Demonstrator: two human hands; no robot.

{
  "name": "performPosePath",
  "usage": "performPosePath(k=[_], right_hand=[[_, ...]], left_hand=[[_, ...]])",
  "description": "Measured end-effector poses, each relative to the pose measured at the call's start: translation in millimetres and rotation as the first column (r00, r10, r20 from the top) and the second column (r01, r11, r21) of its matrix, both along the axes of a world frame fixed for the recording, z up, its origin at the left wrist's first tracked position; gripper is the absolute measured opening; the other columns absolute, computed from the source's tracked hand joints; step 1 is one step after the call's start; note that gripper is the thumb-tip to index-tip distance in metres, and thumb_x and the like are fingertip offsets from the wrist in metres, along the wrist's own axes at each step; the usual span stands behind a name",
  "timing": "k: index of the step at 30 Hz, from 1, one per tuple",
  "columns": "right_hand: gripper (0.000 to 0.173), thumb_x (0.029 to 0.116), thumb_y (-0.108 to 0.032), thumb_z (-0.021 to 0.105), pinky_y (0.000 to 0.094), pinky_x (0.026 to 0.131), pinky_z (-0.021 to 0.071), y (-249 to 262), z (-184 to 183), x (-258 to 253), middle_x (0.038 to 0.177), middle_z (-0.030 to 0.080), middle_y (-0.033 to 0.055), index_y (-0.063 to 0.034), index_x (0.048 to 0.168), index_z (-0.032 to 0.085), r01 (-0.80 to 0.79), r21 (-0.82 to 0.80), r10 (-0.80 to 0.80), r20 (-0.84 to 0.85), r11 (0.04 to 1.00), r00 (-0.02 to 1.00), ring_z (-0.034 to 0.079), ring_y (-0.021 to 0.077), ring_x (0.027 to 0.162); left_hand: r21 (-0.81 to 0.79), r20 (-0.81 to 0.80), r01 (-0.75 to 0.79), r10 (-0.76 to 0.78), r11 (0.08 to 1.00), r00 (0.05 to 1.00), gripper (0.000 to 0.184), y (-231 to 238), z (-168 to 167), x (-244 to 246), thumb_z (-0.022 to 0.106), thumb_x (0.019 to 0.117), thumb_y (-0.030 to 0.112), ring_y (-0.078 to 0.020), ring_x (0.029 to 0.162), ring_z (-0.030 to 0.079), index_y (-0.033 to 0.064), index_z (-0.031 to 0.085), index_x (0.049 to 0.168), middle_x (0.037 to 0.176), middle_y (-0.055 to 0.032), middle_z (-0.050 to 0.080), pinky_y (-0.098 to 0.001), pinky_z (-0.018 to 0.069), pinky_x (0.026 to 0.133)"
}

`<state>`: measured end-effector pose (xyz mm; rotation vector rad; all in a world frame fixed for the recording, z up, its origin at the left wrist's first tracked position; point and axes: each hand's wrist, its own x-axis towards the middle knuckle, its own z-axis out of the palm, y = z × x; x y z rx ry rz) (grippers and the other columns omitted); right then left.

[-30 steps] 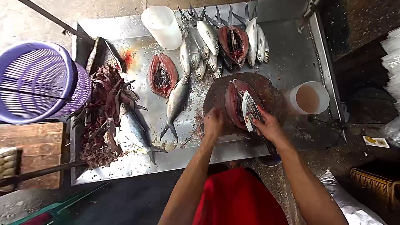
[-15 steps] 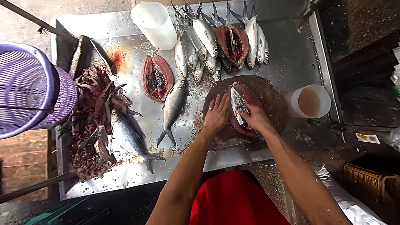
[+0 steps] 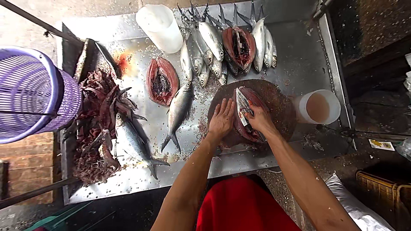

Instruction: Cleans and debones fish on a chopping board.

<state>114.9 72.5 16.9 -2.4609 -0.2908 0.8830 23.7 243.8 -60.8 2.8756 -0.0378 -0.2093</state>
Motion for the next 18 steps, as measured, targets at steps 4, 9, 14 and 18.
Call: performPosePath(k=[4, 9, 14, 18], right_hand=[[0.053, 0.1045, -0.03, 0.059, 0.0606, 0.09, 0.0553, 9.4, -5.4, 10.8, 0.128, 0.068, 0.0198, -0.0117, 0.153, 0.05, 0.032, 0.027, -0.034, 0.055, 0.999, 0.998, 0.07, 0.0383, 0.107], [0.053, 0.1038, -0.031, 0.059, 0.0609, 0.091, 0.055, -5.1, -6.0, 1.3, 0.125, 0.069, 0.0203, -0.0133, 0.153, 0.049, -0.056, -0.002, 0.056, 0.065, 0.998, 0.996, 0.069, 0.0388, 0.108], [0.056, 0.1045, -0.029, 0.058, 0.0604, 0.102, 0.0496, -26.7, -2.2, -6.7, 0.131, 0.067, 0.0199, -0.0129, 0.156, 0.045, -0.176, 0.013, 0.176, -0.008, 0.984, 0.984, 0.065, 0.0383, 0.119], [0.057, 0.1036, -0.026, 0.058, 0.0581, 0.103, 0.0494, -43.1, -1.4, -11.3, 0.126, 0.069, 0.0195, -0.0146, 0.157, 0.044, -0.258, 0.036, 0.259, -0.039, 0.965, 0.965, 0.066, 0.0363, 0.117]], left_hand=[[0.02, 0.006, 0.0, 0.0, 1.0, 1.0, 0.06, -0.8, -2.1, 0.4, 0.023, 0.1097, 0.035, -0.0229, 0.16, 0.007, 0.0129, 0.018, 0.165, 0.173, -0.0029, 0.013, -0.0504, 0.0099, 0.127], [0.029, 0.005, 0.005, -0.005, 1.0, 1.0, 0.06, -0.7, -2.8, -0.8, 0.024, 0.1096, 0.034, -0.0229, 0.16, 0.008, 0.012, 0.019, 0.165, 0.173, -0.0032, 0.013, -0.0499, 0.0105, 0.128], [0.032, 0.001, 0.007, -0.007, 0.999, 1.0, 0.06, -0.6, -2.5, -0.6, 0.022, 0.1099, 0.034, -0.0231, 0.16, 0.007, 0.0122, 0.016, 0.165, 0.173, -0.0028, 0.012, -0.0503, 0.0102, 0.127], [0.03, 0.031, -0.001, 0.0, 1.0, 1.0, 0.06, 0.6, -4.1, -2.0, 0.022, 0.1096, 0.034, -0.0231, 0.16, 0.008, 0.0128, 0.018, 0.165, 0.173, -0.0023, 0.014, -0.0507, 0.0117, 0.127]])
